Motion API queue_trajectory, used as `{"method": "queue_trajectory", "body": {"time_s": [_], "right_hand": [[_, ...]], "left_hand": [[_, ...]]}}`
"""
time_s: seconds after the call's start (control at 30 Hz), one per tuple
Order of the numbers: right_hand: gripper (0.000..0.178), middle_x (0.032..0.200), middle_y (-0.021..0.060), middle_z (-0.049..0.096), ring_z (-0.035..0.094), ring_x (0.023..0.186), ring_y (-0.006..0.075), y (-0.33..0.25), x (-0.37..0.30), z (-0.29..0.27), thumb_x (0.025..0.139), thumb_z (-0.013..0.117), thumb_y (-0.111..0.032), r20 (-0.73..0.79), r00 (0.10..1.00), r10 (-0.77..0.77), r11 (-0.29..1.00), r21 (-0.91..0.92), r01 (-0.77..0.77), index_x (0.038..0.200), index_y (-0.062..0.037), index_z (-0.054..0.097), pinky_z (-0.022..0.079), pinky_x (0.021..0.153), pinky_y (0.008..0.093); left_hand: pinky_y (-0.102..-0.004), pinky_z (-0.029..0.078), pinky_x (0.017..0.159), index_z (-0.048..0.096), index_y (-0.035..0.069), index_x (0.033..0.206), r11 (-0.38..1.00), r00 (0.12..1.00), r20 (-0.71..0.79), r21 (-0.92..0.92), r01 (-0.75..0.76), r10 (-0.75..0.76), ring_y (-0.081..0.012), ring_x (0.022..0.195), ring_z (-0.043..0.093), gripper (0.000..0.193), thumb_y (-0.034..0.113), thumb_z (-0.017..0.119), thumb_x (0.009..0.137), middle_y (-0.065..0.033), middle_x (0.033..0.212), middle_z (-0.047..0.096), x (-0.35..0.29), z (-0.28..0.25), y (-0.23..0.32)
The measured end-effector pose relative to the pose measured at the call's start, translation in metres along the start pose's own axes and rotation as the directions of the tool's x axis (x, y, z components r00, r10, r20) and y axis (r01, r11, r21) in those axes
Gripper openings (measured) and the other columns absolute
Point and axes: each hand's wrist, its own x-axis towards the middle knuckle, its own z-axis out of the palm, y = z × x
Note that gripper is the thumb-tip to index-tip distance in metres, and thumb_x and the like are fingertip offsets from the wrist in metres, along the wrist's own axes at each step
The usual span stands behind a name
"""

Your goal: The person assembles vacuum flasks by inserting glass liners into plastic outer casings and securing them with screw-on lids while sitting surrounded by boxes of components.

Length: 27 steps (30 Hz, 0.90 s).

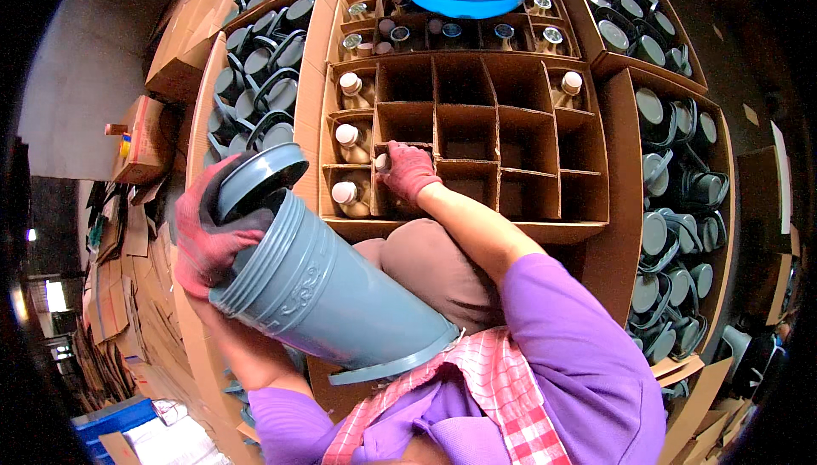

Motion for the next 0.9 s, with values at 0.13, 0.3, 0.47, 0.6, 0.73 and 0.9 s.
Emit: {"method": "queue_trajectory", "body": {"time_s": [0.13,0.3,0.47,0.6,0.73,0.9], "right_hand": [[0.049,0.093,0.0145,0.065,0.062,0.091,0.0330,0.016,-0.026,-0.033,0.077,0.073,-0.050,0.059,0.956,-0.288,0.936,-0.196,0.294,0.104,-0.0109,0.064,0.050,0.078,0.0449],[0.042,0.094,0.0172,0.065,0.063,0.089,0.0331,0.023,-0.038,-0.023,0.081,0.066,-0.047,0.236,0.854,-0.463,0.741,-0.425,0.519,0.106,-0.0131,0.069,0.050,0.074,0.0437],[0.030,0.099,0.0191,0.063,0.061,0.095,0.0338,0.010,-0.018,0.003,0.086,0.061,-0.033,0.485,0.780,-0.396,0.754,-0.313,0.577,0.090,-0.0056,0.073,0.051,0.077,0.0452],[0.033,0.107,0.0204,0.059,0.059,0.100,0.0357,0.010,-0.009,0.008,0.078,0.066,-0.023,0.445,0.798,-0.407,0.801,-0.246,0.546,0.108,-0.0088,0.066,0.053,0.079,0.0443],[0.049,0.106,0.0203,0.059,0.058,0.104,0.0385,0.015,-0.016,-0.007,0.077,0.064,-0.018,0.434,0.817,-0.380,0.829,-0.232,0.509,0.124,-0.0096,0.057,0.054,0.083,0.0455],[0.071,0.099,0.0152,0.061,0.061,0.094,0.0357,-0.026,-0.005,-0.132,0.068,0.079,-0.025,0.082,0.785,-0.614,0.766,-0.177,0.618,0.131,-0.0122,0.049,0.053,0.079,0.0445]], "left_hand": [[-0.0345,0.052,0.089,0.067,0.001,0.117,0.997,0.977,-0.206,0.053,0.060,-0.048,-0.0220,0.097,0.069,0.058,0.023,0.089,0.068,-0.0130,0.105,0.072,-0.007,0.000,0.001],[-0.0336,0.051,0.090,0.067,0.000,0.116,0.992,0.977,-0.178,-0.073,0.103,-0.114,-0.0200,0.099,0.068,0.054,0.017,0.087,0.069,-0.0111,0.106,0.072,0.004,0.002,0.008],[-0.0311,0.051,0.087,0.067,-0.001,0.112,0.975,0.947,-0.272,-0.184,0.122,-0.169,-0.0174,0.094,0.067,0.047,0.008,0.084,0.069,-0.0102,0.103,0.072,0.006,0.012,-0.006],[-0.0298,0.052,0.081,0.067,-0.001,0.101,0.916,0.808,-0.534,-0.402,0.019,-0.251,-0.0173,0.086,0.067,0.031,0.002,0.078,0.072,-0.0082,0.093,0.071,0.011,0.019,-0.050],[-0.0359,0.049,0.094,0.064,-0.002,0.116,0.944,0.772,-0.636,0.267,0.195,0.020,-0.0233,0.103,0.064,0.034,0.014,0.066,0.086,-0.0145,0.113,0.067,0.000,0.041,-0.116],[-0.0387,0.048,0.096,0.060,-0.002,0.120,0.288,0.852,-0.300,-0.939,-0.186,-0.428,-0.0246,0.107,0.061,0.037,0.017,0.062,0.088,-0.0153,0.117,0.064,-0.009,0.125,-0.123]]}}
